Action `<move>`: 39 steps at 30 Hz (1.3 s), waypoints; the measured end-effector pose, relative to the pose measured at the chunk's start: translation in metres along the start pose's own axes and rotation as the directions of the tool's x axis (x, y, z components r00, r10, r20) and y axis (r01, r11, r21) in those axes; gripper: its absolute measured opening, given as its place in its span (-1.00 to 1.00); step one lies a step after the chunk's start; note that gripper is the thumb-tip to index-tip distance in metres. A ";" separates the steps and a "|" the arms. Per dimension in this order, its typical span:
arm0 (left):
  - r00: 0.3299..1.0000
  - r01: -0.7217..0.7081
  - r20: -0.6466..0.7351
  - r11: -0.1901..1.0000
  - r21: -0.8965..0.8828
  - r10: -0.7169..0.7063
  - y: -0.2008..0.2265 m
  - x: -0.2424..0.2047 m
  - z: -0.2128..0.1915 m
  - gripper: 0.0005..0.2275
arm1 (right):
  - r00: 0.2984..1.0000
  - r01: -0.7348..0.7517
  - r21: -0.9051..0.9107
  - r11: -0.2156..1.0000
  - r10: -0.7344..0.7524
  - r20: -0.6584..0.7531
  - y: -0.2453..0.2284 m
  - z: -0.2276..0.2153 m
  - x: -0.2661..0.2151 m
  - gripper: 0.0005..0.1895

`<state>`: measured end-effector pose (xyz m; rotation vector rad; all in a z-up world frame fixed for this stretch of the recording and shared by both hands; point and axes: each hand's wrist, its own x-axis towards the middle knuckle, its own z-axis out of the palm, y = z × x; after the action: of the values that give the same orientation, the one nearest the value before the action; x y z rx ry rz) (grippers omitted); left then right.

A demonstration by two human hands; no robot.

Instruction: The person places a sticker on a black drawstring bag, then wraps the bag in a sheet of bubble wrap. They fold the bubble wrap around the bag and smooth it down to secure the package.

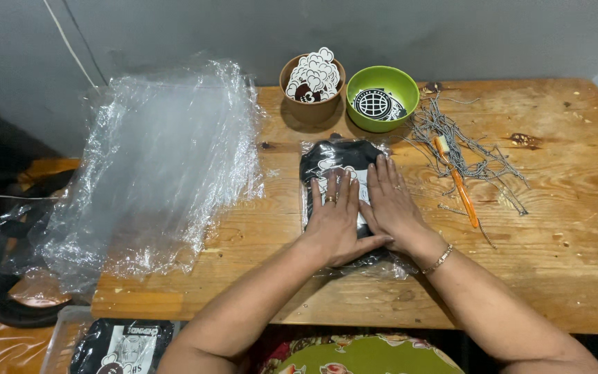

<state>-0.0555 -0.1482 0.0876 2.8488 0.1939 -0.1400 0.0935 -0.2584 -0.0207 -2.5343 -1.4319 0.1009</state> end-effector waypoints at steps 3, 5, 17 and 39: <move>1.000 -0.007 0.003 1.000 0.023 0.006 0.000 -0.003 -0.002 0.06 | 1.000 -0.007 -0.026 1.000 0.007 -0.002 0.003 0.007 0.005 -0.09; 1.000 0.000 0.004 1.000 0.009 0.000 0.000 -0.005 -0.004 0.05 | 1.000 -0.004 -0.023 1.000 0.003 -0.005 0.004 0.009 0.005 -0.08; 0.927 0.012 -0.352 0.946 -0.323 -0.132 -0.021 0.000 0.016 -0.28 | 0.999 -0.030 0.212 0.977 0.035 -0.021 -0.025 -0.059 -0.010 -0.14; 0.750 0.399 -0.158 0.630 -0.667 -0.642 -0.058 0.006 0.000 -0.23 | 0.975 -0.219 -0.084 0.972 0.216 -0.043 0.011 -0.052 -0.004 -0.34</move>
<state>-0.0579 -0.0921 0.0712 2.0567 0.9910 0.3239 0.1091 -0.2760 0.0274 -2.7446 -1.1659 0.0314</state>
